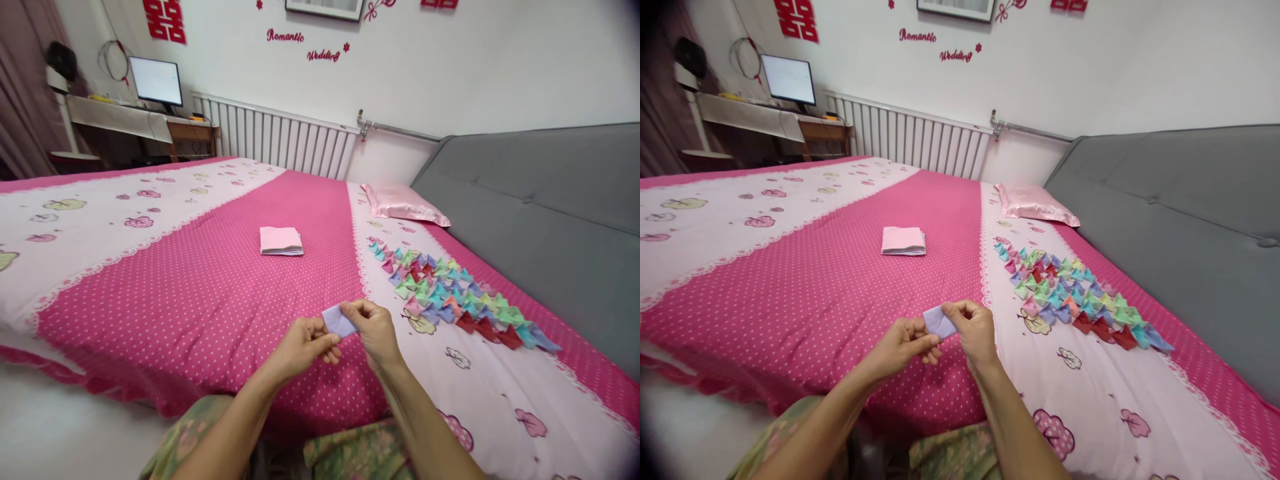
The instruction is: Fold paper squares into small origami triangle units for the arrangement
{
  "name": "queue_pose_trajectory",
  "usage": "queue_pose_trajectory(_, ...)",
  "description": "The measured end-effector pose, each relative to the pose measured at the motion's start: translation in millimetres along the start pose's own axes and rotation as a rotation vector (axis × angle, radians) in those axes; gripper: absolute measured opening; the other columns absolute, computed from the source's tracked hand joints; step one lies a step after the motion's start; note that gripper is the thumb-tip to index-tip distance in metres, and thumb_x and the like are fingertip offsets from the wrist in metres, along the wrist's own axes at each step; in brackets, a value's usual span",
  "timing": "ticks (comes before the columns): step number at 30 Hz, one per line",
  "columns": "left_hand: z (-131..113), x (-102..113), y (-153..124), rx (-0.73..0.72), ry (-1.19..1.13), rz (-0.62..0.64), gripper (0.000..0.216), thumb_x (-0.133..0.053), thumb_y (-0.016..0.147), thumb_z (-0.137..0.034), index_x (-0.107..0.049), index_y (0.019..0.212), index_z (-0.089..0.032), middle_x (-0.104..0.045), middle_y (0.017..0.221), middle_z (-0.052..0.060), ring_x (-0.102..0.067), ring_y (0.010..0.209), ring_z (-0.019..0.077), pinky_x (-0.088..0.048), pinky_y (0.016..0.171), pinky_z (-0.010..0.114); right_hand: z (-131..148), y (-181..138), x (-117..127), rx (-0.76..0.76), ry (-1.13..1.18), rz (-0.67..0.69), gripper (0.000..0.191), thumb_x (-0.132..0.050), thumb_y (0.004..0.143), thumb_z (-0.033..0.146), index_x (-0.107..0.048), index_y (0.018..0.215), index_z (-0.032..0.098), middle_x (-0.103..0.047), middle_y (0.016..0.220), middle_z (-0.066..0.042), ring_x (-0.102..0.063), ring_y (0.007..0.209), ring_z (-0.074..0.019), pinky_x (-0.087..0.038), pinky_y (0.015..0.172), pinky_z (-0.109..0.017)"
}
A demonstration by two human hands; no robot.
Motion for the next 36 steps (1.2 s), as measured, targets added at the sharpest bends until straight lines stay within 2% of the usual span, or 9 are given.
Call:
queue_pose_trajectory(6, 6, 1, 2, 0.032, 0.007, -0.005, 0.029, -0.059, 0.068, -0.038, -0.056, 0.069, -0.009, -0.062, 0.059, 0.006, -0.058, 0.052, 0.0118, -0.045, 0.054, 0.024, 0, 1, 1, 0.01, -0.032, 0.024, 0.023, -0.066, 0.064, 0.034, -0.058, 0.057, 0.014, -0.053, 0.049, 0.003, -0.045, 0.046, -0.0087, -0.036, 0.046, -0.02)
queue_pose_trajectory(10, 3, 2, 3, -0.034, 0.008, -0.004, 0.029, -0.062, 0.066, -0.036, -0.06, 0.074, -0.008, -0.061, 0.064, 0.004, -0.054, 0.055, 0.0094, -0.039, 0.054, 0.021, 3, 1, 0, 0.049, -0.106, 0.059, 0.022, -0.064, 0.065, 0.034, -0.062, 0.06, 0.013, -0.058, 0.054, 0.0, -0.049, 0.05, -0.0107, -0.04, 0.049, -0.022)
queue_pose_trajectory(15, -5, 9, 1, -0.012, -0.103, -0.129, 0.032, -0.063, 0.065, -0.037, -0.062, 0.082, -0.011, -0.061, 0.068, 0.004, -0.053, 0.06, 0.0097, -0.037, 0.058, 0.02, 2, 0, -3, 0.09, -0.238, 0.179, 0.021, -0.062, 0.067, 0.036, -0.065, 0.065, 0.015, -0.06, 0.062, -0.002, -0.051, 0.056, -0.0125, -0.04, 0.052, -0.023)
queue_pose_trajectory(19, -4, 9, -2, 0.038, -0.064, -0.08, 0.028, -0.063, 0.064, -0.038, -0.064, 0.066, -0.01, -0.057, 0.056, 0.001, -0.047, 0.051, 0.0075, -0.032, 0.052, 0.019, -2, 0, -9, 0.136, -0.293, 0.253, 0.02, -0.063, 0.067, 0.036, -0.067, 0.067, 0.016, -0.057, 0.067, -0.002, -0.048, 0.057, -0.0112, -0.038, 0.05, -0.022)
queue_pose_trajectory(22, -1, 10, -2, 0.064, -0.118, -0.101, 0.028, -0.063, 0.065, -0.038, -0.064, 0.062, -0.01, -0.056, 0.054, 0.001, -0.045, 0.049, 0.0066, -0.032, 0.051, 0.018, -3, -1, -11, 0.091, -0.207, 0.248, 0.024, -0.062, 0.069, 0.035, -0.065, 0.086, 0.018, -0.058, 0.076, -0.002, -0.047, 0.057, -0.0101, -0.039, 0.052, -0.021)
queue_pose_trajectory(25, 1, 15, -2, 0.103, -0.255, -0.221, 0.027, -0.063, 0.065, -0.036, -0.065, 0.068, -0.01, -0.06, 0.062, 0.003, -0.05, 0.054, 0.008, -0.038, 0.056, 0.019, 4, -2, -9, 0.129, -0.144, 0.22, 0.028, -0.055, 0.075, 0.031, -0.059, 0.101, 0.022, -0.058, 0.088, -0.003, -0.051, 0.066, -0.0114, -0.043, 0.058, -0.022)
queue_pose_trajectory(28, 0, 22, -2, 0.117, -0.366, -0.317, 0.024, -0.064, 0.065, -0.032, -0.065, 0.073, -0.009, -0.063, 0.068, 0.006, -0.053, 0.058, 0.0096, -0.042, 0.061, 0.021, 14, -3, -7, 0.24, -0.223, 0.291, 0.022, -0.053, 0.075, 0.024, -0.061, 0.095, 0.022, -0.053, 0.107, -0.006, -0.052, 0.087, -0.0154, -0.044, 0.068, -0.025)
queue_pose_trajectory(31, 0, 26, -2, 0.124, -0.4, -0.336, 0.021, -0.064, 0.065, -0.028, -0.065, 0.074, -0.008, -0.063, 0.069, 0.007, -0.055, 0.06, 0.0105, -0.043, 0.062, 0.022, 18, -6, -8, 0.319, -0.37, 0.383, 0.026, -0.054, 0.069, 0.015, -0.063, 0.092, 0.023, -0.046, 0.117, -0.006, -0.047, 0.104, -0.0196, -0.044, 0.076, -0.029)
queue_pose_trajectory(36, 0, 24, -2, 0.135, -0.422, -0.325, 0.018, -0.062, 0.067, -0.026, -0.065, 0.073, -0.009, -0.064, 0.068, 0.007, -0.055, 0.059, 0.0103, -0.043, 0.06, 0.021, 17, -8, -11, 0.401, -0.495, 0.391, 0.029, -0.055, 0.067, 0.012, -0.064, 0.091, 0.025, -0.047, 0.116, -0.005, -0.045, 0.106, -0.0206, -0.039, 0.086, -0.036)
Point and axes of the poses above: each hand's wrist, its own y-axis towards the middle knuckle, its own x-axis out of the back of the hand, z = x × y, the point moved 3 cm from there along y, towards the middle knuckle
